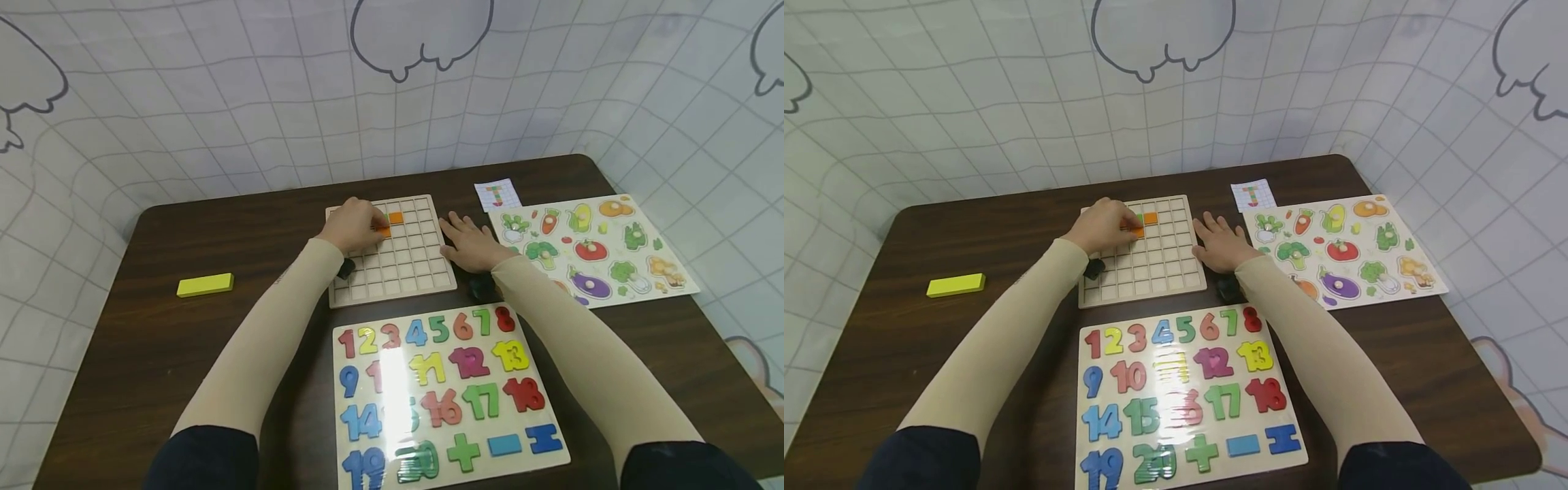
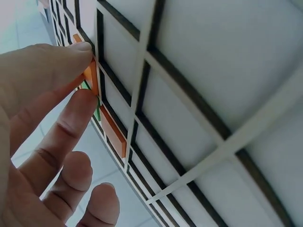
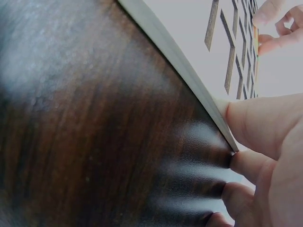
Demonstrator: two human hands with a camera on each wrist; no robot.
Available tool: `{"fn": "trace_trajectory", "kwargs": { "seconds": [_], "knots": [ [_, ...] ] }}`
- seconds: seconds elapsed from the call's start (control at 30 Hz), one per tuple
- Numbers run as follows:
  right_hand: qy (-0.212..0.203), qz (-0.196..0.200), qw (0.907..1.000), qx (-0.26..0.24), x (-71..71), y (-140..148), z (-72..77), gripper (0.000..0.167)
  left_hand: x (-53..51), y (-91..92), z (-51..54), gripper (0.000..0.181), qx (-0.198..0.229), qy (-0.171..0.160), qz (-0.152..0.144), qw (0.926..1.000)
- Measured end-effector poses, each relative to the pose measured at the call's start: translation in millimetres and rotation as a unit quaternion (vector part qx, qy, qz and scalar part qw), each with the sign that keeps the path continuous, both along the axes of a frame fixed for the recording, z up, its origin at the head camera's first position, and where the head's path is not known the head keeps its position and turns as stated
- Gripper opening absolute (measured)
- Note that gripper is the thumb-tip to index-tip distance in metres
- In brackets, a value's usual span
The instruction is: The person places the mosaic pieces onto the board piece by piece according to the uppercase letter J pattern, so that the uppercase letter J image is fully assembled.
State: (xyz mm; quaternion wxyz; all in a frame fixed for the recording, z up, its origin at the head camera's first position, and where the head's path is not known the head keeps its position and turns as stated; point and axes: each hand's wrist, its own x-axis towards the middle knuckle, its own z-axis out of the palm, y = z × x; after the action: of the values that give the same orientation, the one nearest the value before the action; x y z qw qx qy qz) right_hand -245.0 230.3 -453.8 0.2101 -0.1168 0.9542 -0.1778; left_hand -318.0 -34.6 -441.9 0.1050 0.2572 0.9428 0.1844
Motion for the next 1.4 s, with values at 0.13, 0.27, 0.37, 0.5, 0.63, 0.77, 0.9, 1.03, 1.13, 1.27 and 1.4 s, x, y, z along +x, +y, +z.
{"fn": "trace_trajectory", "kwargs": {
  "seconds": [0.13,0.27,0.37,0.5,0.63,0.77,0.9,1.03,1.13,1.27,1.4],
  "knots": [
    [-0.002,0.002,1.0,0.002,-1.2,-1,1.2,0.069,1.7,-2.0,1.5,0.028,0.001,0.004,0.003,1.0],
    [-0.007,0.0,1.0,0.006,-1.1,-1,1.6,0.069,2.3,-4.0,0.9,0.026,0.0,0.011,0.002,0.9999],
    [-0.008,-0.003,0.9999,0.006,-0.5,-1,2.2,0.069,1.9,-6.8,1.2,0.024,0.002,0.018,0.004,0.9998],
    [-0.008,-0.002,0.9999,0.008,-1.0,-3,0.7,0.069,3.6,-16.4,2.4,0.022,0.01,0.017,0.014,0.9997],
    [-0.007,0.0,0.9999,0.01,-1.7,-4,-0.9,0.069,5.8,-29.7,3.7,0.021,0.009,0.01,0.027,0.9995],
    [-0.005,0.001,0.9999,0.011,-1.1,-3,0.3,0.069,8.3,-45.5,7.1,0.023,0.007,-0.002,0.042,0.9991],
    [-0.006,0.0,0.9999,0.01,0.0,-3,3.6,0.069,11.0,-65.1,10.2,0.025,0.014,-0.005,0.056,0.9983],
    [-0.007,0.002,0.9999,0.009,-0.1,-1,4.5,0.069,14.8,-84.9,10.4,0.026,0.016,-0.001,0.066,0.9977],
    [-0.008,0.004,0.9999,0.012,-0.9,0,3.7,0.069,20.5,-98.7,9.6,0.026,0.014,-0.008,0.068,0.9975],
    [-0.008,0.008,0.9999,0.011,-0.7,-1,3.9,0.069,29.0,-113.6,7.6,0.03,0.013,-0.032,0.071,0.9969],
    [-0.009,0.009,0.9999,0.005,0.1,-3,4.0,0.069,35.2,-123.5,1.9,0.033,0.014,-0.053,0.07,0.9961]
  ]
}}
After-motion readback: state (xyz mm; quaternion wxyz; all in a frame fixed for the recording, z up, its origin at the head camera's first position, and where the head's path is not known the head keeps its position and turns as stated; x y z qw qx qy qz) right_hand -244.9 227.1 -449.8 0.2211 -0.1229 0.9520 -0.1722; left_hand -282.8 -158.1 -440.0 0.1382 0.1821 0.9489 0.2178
